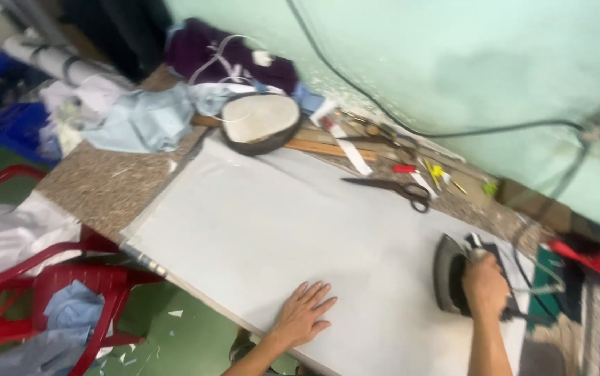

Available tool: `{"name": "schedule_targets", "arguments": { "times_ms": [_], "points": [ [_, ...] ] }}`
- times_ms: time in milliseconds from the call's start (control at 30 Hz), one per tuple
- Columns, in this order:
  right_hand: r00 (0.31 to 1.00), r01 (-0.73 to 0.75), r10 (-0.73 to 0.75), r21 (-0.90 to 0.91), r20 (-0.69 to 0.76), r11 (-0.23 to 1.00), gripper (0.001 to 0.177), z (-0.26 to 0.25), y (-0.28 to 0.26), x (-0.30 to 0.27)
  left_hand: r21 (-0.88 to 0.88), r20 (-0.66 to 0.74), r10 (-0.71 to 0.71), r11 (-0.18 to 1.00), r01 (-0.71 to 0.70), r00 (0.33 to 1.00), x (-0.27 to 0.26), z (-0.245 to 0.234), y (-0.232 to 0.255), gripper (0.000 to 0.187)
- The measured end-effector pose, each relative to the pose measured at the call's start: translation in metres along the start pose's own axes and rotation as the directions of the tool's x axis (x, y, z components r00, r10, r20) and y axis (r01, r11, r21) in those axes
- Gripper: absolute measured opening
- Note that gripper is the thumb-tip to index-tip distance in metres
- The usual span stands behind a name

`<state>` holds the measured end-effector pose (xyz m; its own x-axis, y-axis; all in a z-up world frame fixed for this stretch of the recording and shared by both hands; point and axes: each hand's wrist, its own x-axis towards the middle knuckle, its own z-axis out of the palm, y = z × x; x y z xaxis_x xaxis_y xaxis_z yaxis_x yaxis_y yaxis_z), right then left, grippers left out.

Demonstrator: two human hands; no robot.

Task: The person irons a light blue fabric piece on a white-covered table using a steam iron and a black pressing block. They repeatedly smooth the fabric, iron different sections, and use scissors to trim the edges. The person also folds the fabric and continues ironing the folded sections.

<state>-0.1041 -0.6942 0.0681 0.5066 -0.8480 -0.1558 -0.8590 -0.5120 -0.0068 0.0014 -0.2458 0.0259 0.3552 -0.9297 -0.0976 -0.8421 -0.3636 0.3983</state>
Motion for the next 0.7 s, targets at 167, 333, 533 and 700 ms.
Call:
{"name": "schedule_targets", "arguments": {
  "times_ms": [167,333,533,700],
  "points": [
    [0.982,-0.027,-0.003,-0.157,-0.190,0.987,0.044,0.014,-0.003,-0.011,0.086,-0.033,-0.130,0.987,0.133,0.991,0.001,-0.026,-0.117,0.063],
    [0.472,0.269,-0.390,-0.292,-0.791,0.918,0.058,0.068,-0.087,-0.055,0.219,-0.512,-0.229,0.897,0.384,0.828,-0.040,-0.068,-0.306,0.057],
    [0.664,0.713,-0.577,0.168,-0.476,0.681,0.055,0.166,-0.307,-0.078,0.019,-0.182,-0.694,0.706,0.708,0.697,-0.129,-0.149,-0.411,0.070],
    [0.700,0.707,-0.610,0.238,-0.373,0.666,0.061,0.144,-0.513,-0.118,-0.039,-0.222,-0.672,0.731,0.682,0.707,-0.139,-0.173,-0.393,0.071]
  ]
}}
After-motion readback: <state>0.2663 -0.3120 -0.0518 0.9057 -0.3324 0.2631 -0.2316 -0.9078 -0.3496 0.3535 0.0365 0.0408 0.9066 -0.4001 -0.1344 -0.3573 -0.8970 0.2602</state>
